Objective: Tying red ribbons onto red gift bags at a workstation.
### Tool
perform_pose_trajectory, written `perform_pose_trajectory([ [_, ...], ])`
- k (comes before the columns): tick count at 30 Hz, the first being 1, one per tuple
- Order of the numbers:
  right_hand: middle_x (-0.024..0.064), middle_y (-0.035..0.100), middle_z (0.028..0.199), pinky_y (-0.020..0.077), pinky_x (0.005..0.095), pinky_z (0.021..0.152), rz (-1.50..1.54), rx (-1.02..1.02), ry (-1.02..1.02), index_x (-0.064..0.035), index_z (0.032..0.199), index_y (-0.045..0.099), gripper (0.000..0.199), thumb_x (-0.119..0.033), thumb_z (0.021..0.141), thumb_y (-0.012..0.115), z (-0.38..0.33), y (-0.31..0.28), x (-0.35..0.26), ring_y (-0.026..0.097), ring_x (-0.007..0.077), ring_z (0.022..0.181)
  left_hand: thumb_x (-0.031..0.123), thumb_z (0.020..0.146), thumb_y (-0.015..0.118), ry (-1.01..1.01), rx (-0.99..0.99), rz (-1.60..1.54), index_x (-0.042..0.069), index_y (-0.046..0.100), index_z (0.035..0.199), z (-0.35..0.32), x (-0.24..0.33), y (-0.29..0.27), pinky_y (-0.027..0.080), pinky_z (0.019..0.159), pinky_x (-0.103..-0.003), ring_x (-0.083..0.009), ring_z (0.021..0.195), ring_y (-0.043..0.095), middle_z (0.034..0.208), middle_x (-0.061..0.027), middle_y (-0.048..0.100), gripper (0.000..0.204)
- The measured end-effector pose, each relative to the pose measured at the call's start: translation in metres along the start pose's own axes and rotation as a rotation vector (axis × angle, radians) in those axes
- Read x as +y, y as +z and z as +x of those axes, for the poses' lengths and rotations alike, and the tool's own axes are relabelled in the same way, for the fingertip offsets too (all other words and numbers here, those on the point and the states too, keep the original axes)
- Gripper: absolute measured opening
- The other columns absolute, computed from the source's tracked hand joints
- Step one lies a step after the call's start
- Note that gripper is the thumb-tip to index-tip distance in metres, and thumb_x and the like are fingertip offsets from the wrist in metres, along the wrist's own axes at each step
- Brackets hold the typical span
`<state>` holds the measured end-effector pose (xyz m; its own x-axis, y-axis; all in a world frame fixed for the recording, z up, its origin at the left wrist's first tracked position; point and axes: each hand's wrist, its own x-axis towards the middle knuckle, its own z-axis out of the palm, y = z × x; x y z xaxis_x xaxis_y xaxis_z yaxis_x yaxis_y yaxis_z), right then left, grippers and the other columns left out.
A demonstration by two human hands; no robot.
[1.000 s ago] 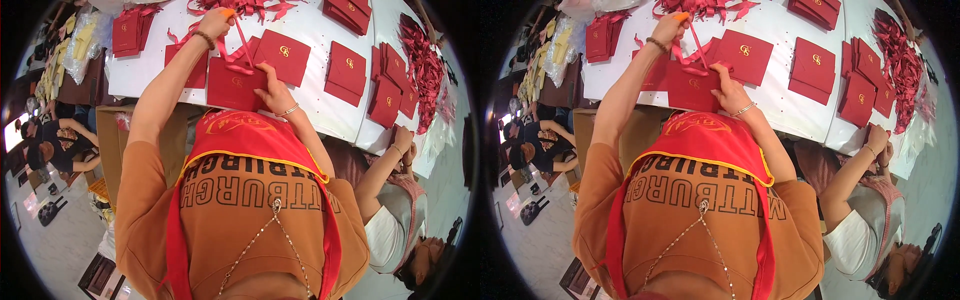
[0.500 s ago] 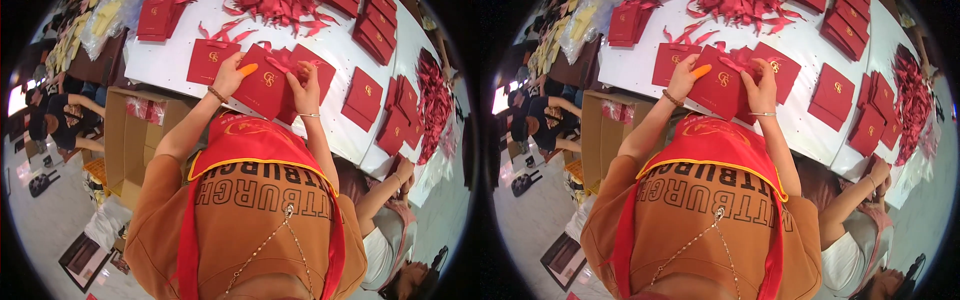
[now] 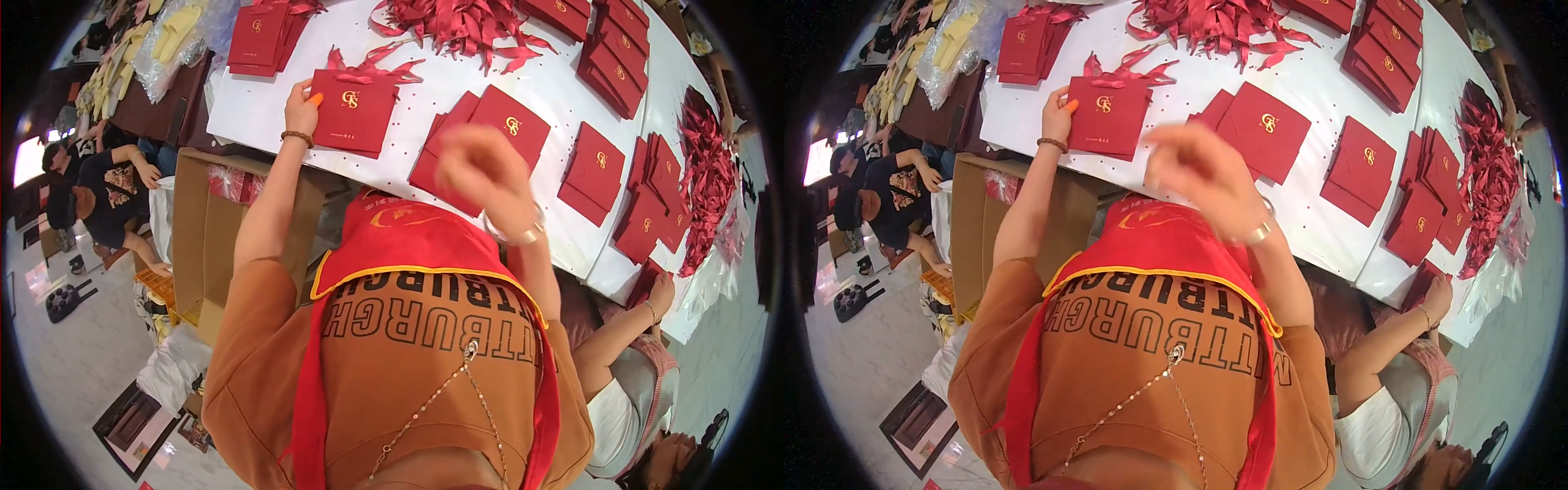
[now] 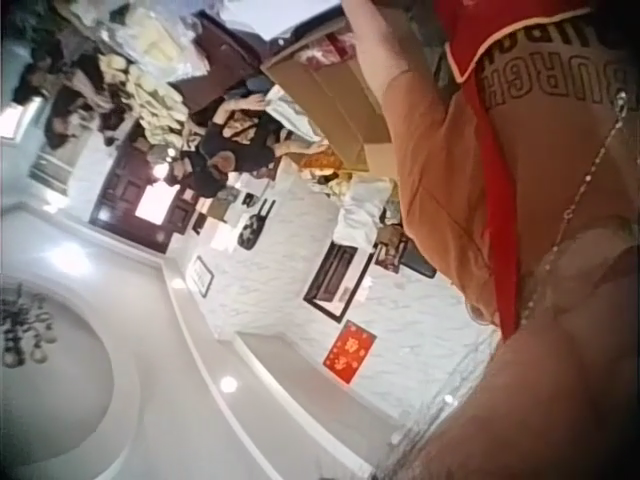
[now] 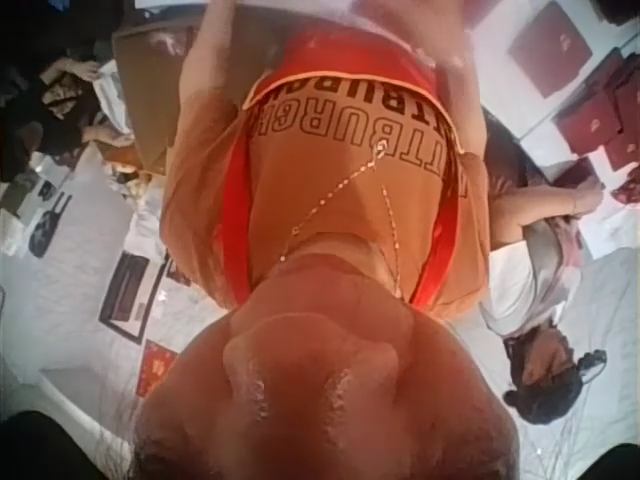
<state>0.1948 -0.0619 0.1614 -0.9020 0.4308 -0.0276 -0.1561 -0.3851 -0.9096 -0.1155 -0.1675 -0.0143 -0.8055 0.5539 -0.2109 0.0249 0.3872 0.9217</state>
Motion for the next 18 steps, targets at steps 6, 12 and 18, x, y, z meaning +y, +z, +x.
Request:
perform_pose_trajectory([
  [6,0.0035,0.058,0.063,0.0292,0.0246,0.043,-0.044,-0.501,-0.784,-0.028,0.09,0.055,0.007,-0.025,0.085,0.051,-0.028,0.029,-0.086,0.045,0.0153,0.048,0.004,0.074,0.056,0.392,0.28,0.556,0.008,0.055,0.108,-0.005,0.005,0.014,0.041,0.083,-0.037,-0.0276,0.096,0.052,0.105,-0.0132,0.054,0.034],
  [12,0.0019,0.057,0.06,0.0332,0.0269,0.046,-0.209,-0.347,-0.91,-0.0248,0.096,0.052,0.012,-0.024,0.084,0.052,-0.043,0.027,-0.105,0.045,0.0141,0.047,0.005,0.072,0.054,0.971,-0.079,0.398,0.006,0.062,0.091,-0.008,0.085,0.116,0.044,0.076,-0.038,-0.0274,0.087,0.056,0.087,-0.0101,0.061,0.02],
  [18,0.0002,0.056,0.058,0.0372,0.0293,0.05,-0.259,-0.219,-1.03,-0.0216,0.102,0.049,0.019,-0.023,0.084,0.052,-0.05,0.022,-0.109,0.044,0.0129,0.046,0.008,0.073,0.051,1.277,-0.365,0.718,0.008,0.06,0.09,0.015,0.096,0.233,0.044,0.071,-0.039,-0.027,0.085,0.055,0.088,-0.0075,0.057,0.019],
])
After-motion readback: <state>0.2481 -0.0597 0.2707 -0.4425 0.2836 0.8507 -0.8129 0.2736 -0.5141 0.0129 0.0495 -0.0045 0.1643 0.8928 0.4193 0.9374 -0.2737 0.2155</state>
